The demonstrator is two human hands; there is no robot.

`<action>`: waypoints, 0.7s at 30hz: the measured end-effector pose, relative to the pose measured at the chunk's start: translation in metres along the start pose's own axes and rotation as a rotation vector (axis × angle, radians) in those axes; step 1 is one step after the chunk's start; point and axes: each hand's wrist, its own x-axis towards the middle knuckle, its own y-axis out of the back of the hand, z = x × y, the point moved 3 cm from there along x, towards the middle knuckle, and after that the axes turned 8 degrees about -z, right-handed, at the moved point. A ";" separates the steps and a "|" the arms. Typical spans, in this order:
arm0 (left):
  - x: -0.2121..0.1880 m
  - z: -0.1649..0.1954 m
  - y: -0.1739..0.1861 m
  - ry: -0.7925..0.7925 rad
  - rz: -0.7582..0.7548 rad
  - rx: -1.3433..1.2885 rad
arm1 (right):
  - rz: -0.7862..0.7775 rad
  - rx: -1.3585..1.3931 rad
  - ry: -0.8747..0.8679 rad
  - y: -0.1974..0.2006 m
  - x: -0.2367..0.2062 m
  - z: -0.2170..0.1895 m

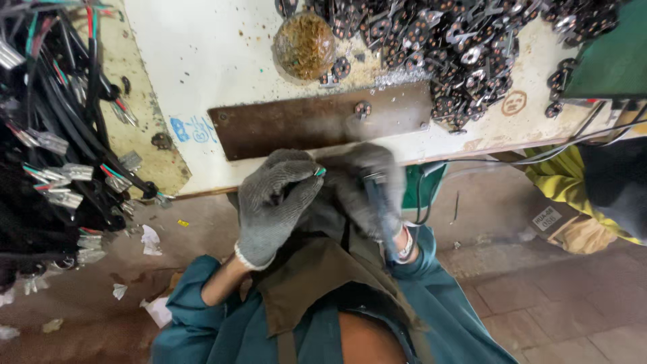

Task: The person solders wires onto small black electrical components at a workbench. They hold a component in one gloved hand and a soldering iron in the other, solder the wire joint, then place the finished part onto a growing pile of completed components and pick up the next one.

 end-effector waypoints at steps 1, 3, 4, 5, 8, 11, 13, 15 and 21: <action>0.002 -0.003 0.001 0.135 -0.034 -0.026 | -0.015 0.170 -0.033 -0.003 0.003 0.002; 0.005 -0.010 0.002 0.420 -0.108 -0.080 | 0.051 0.071 -0.086 -0.001 0.007 0.002; 0.008 -0.007 0.004 0.306 -0.151 0.089 | 0.078 0.020 -0.118 0.001 0.008 0.002; 0.011 -0.005 0.005 0.190 -0.197 0.257 | 0.022 -0.077 -0.070 0.005 0.011 0.001; 0.010 -0.008 0.003 0.144 -0.237 0.237 | -0.068 -0.310 0.074 0.018 0.012 -0.001; 0.005 -0.019 -0.006 0.287 -0.166 -0.064 | 0.024 -0.229 0.122 0.023 0.007 0.003; 0.003 -0.024 -0.013 0.329 -0.128 -0.151 | 0.125 0.119 -0.045 0.020 0.000 0.013; 0.005 -0.024 -0.015 0.287 -0.103 -0.108 | 0.007 -0.119 -0.039 0.014 -0.003 0.015; 0.031 -0.002 0.009 -0.016 -0.049 0.366 | 0.285 -0.183 0.216 0.024 0.008 0.022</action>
